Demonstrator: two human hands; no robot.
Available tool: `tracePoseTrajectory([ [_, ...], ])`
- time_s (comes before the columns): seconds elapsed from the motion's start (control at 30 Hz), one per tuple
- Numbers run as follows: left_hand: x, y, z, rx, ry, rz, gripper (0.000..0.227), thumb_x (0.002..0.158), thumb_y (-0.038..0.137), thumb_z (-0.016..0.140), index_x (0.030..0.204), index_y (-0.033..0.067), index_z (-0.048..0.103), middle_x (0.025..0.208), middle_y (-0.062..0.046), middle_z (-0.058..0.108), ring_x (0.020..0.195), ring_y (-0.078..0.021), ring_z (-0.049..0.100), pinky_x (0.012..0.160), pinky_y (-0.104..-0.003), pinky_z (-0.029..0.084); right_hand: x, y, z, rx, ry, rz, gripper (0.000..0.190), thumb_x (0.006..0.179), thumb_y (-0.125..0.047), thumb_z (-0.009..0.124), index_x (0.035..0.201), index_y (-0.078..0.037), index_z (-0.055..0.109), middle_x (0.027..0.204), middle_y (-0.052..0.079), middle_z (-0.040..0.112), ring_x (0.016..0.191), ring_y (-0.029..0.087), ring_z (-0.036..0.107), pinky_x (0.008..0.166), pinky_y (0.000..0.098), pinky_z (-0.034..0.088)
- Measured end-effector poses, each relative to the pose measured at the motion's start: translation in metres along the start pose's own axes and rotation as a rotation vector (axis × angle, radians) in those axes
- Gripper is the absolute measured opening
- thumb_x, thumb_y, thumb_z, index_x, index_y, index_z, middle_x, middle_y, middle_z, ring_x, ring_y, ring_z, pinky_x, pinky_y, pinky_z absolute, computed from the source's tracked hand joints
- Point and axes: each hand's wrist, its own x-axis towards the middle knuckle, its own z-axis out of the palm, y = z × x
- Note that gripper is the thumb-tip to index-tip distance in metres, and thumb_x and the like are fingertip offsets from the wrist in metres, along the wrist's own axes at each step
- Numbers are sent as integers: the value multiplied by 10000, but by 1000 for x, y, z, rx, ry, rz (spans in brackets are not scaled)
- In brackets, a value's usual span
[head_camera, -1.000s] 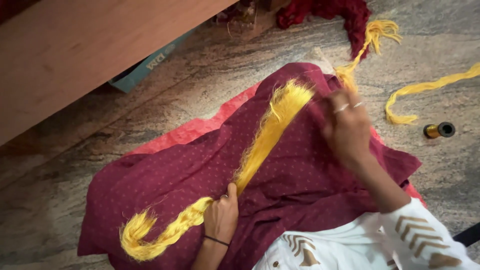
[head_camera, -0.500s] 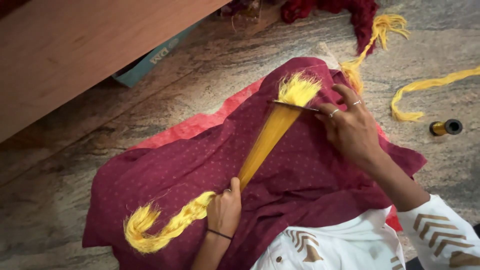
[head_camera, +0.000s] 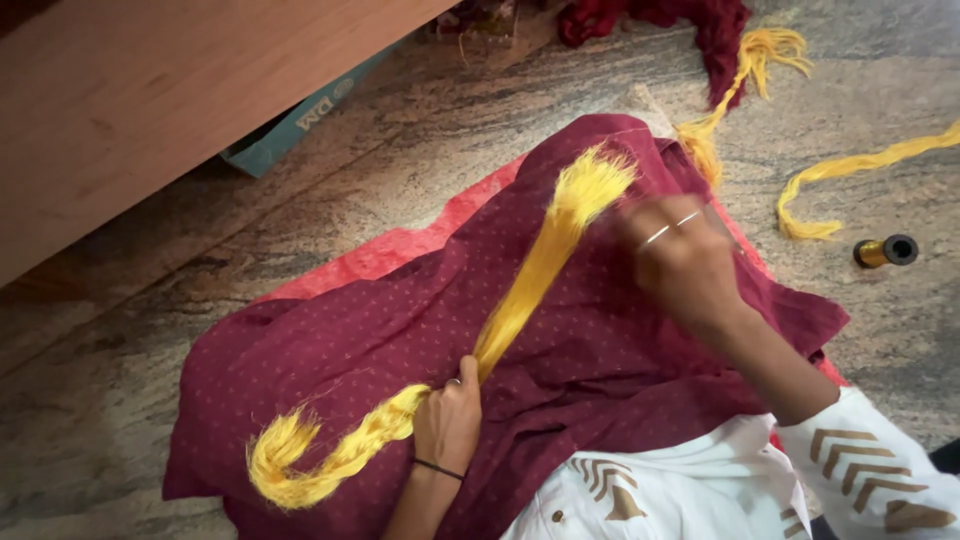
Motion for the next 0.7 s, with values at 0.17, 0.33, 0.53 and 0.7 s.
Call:
tracePoseTrajectory([
  [0.17, -2, 0, -5, -1, 5, -4, 104, 978, 128, 572, 1042, 82, 505, 587, -115, 687, 535, -293, 723, 449, -406, 573, 5, -4, -3, -234, -23, -362, 180, 961, -85, 696, 1130, -70, 757, 1224, 166, 653, 907, 265, 704, 723, 369, 589],
  [0.33, 2, 0, -6, 10, 15, 8, 130, 947, 118, 576, 1058, 90, 514, 581, -112, 683, 534, -297, 722, 448, -416, 571, -3, -11, 2, -143, 51, -334, 193, 934, 8, 658, 1078, -78, 752, 1222, 143, 650, 992, 283, 701, 765, 378, 619],
  [0.53, -1, 1, -2, 14, 16, 0, 107, 972, 129, 566, 1058, 89, 518, 568, -107, 673, 523, -286, 720, 449, -403, 570, 0, 26, 18, -39, 99, -85, 159, 1045, -12, 620, 1160, -70, 714, 1138, 156, 644, 909, 237, 659, 675, 341, 583],
  [0.7, 2, -2, 2, -19, -55, -13, 110, 989, 130, 558, 1075, 78, 515, 562, -105, 670, 511, -269, 718, 434, -395, 566, 18, 25, 8, -173, -133, 7, 169, 1084, -138, 559, 1124, -84, 714, 863, 111, 668, 699, 223, 616, 557, 362, 510],
])
